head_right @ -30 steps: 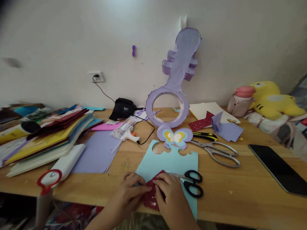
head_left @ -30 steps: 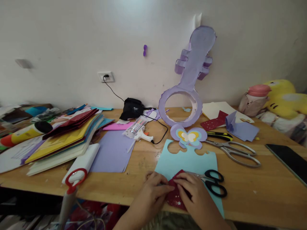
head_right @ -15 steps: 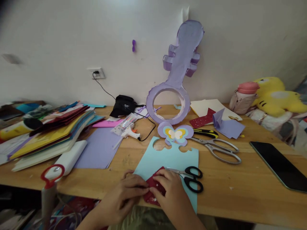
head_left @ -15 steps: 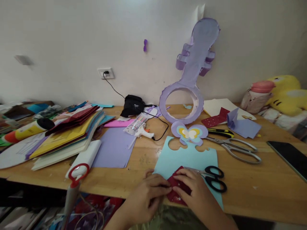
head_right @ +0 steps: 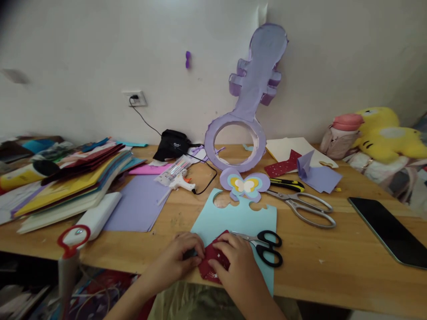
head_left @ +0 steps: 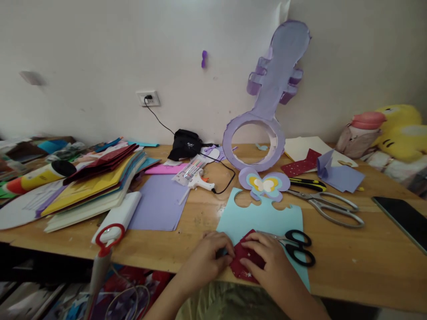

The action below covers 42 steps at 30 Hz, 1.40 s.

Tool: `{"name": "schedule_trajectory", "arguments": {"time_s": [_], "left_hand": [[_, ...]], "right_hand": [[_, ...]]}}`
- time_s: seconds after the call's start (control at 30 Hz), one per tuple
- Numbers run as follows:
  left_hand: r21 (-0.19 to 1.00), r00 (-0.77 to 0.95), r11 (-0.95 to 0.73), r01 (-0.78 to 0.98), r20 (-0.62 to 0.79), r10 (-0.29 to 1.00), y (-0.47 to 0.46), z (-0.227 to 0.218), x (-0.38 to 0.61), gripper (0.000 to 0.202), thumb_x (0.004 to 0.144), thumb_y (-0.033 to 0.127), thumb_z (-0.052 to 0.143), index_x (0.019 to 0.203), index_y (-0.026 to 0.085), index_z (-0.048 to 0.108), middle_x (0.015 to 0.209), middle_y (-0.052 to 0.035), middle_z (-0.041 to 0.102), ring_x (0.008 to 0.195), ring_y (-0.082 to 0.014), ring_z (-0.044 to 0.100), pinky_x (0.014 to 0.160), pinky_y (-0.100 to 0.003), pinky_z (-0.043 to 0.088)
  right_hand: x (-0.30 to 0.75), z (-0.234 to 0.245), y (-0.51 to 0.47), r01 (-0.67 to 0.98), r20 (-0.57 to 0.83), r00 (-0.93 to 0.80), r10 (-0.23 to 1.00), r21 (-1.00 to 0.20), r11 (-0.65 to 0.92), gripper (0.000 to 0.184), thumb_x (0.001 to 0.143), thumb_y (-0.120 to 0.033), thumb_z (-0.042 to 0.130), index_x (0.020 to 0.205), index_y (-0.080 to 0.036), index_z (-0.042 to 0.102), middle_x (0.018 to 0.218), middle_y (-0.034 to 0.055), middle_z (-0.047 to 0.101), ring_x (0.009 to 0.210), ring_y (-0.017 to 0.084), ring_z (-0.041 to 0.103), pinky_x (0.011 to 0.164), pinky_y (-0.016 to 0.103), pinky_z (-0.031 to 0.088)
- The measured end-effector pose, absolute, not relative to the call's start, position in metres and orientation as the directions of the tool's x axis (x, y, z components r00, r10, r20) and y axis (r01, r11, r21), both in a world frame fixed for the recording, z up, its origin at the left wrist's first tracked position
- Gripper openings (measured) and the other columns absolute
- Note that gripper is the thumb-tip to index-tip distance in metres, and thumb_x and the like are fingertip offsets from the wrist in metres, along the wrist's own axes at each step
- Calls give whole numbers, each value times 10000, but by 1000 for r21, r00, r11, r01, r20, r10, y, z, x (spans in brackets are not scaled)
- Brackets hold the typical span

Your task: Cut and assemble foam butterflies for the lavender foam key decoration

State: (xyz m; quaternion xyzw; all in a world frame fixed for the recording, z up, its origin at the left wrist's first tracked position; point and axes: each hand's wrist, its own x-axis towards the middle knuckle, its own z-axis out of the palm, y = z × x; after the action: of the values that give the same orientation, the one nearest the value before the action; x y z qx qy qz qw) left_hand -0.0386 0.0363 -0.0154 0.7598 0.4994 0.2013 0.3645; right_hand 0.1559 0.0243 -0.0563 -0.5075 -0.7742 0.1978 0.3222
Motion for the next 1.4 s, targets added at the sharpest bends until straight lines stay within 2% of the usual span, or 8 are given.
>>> {"name": "schedule_trajectory", "arguments": {"time_s": [0.27,0.37,0.5,0.7,0.8,0.9,1.17,1.4], "left_hand": [[746,390,-124,654,-193,900,45,-12,-38,147,679,65,594,720,197,645,841,0,687,898,-192,586,892,-335,346],[804,404,-116,583,-164,900,44,-14,-41,155,678,68,571,718,200,642,837,1,682,894,-190,584,895,-320,353],[881,378,-23,473,-179,908,46,-16,-45,163,763,121,502,763,195,648,816,-7,662,840,-181,576,807,-284,398],[826,364,55,561,-306,879,55,-10,-41,157,691,159,636,838,184,688,714,23,589,736,-164,531,686,-259,388],[821,392,40,570,-314,865,58,-9,-42,136,670,147,662,798,184,691,707,28,589,726,-156,528,678,-250,394],[834,427,9,552,-292,856,59,-9,-43,127,664,124,659,773,182,688,733,28,596,741,-149,530,692,-243,399],[817,457,14,577,-337,823,62,-3,-43,134,653,101,649,756,185,656,737,36,574,728,-142,512,665,-230,383],[722,527,-183,667,-284,801,63,0,-45,75,732,142,607,772,205,613,803,29,574,794,-157,510,745,-257,369]], "right_hand": [[161,-48,32,599,185,-312,932,-723,344,227,802,-89,621,942,-197,763,1040,98,725,995,268,655,915,437,493],[162,-53,33,598,201,-311,929,-719,356,236,784,-95,625,938,-204,767,1039,99,729,1002,275,657,924,450,491],[162,-61,30,613,258,-276,926,-695,376,259,774,-110,602,940,-222,766,1055,100,729,1018,279,655,925,448,497],[159,-56,30,577,311,-272,911,-705,413,233,837,-154,541,899,-208,758,997,99,726,960,263,662,887,432,496],[157,-51,32,569,277,-275,921,-725,388,198,864,-185,558,825,-206,750,935,80,726,890,240,665,841,399,499],[155,-52,33,596,248,-254,935,-721,353,86,774,-172,677,798,-218,746,941,62,727,897,247,662,842,394,494],[153,-48,32,640,169,-269,948,-704,307,176,695,-89,725,821,-210,748,989,67,723,955,259,651,878,390,488],[153,-42,31,679,136,-263,955,-677,284,197,723,-70,698,865,-203,727,1008,71,706,978,261,636,899,399,469]]}}
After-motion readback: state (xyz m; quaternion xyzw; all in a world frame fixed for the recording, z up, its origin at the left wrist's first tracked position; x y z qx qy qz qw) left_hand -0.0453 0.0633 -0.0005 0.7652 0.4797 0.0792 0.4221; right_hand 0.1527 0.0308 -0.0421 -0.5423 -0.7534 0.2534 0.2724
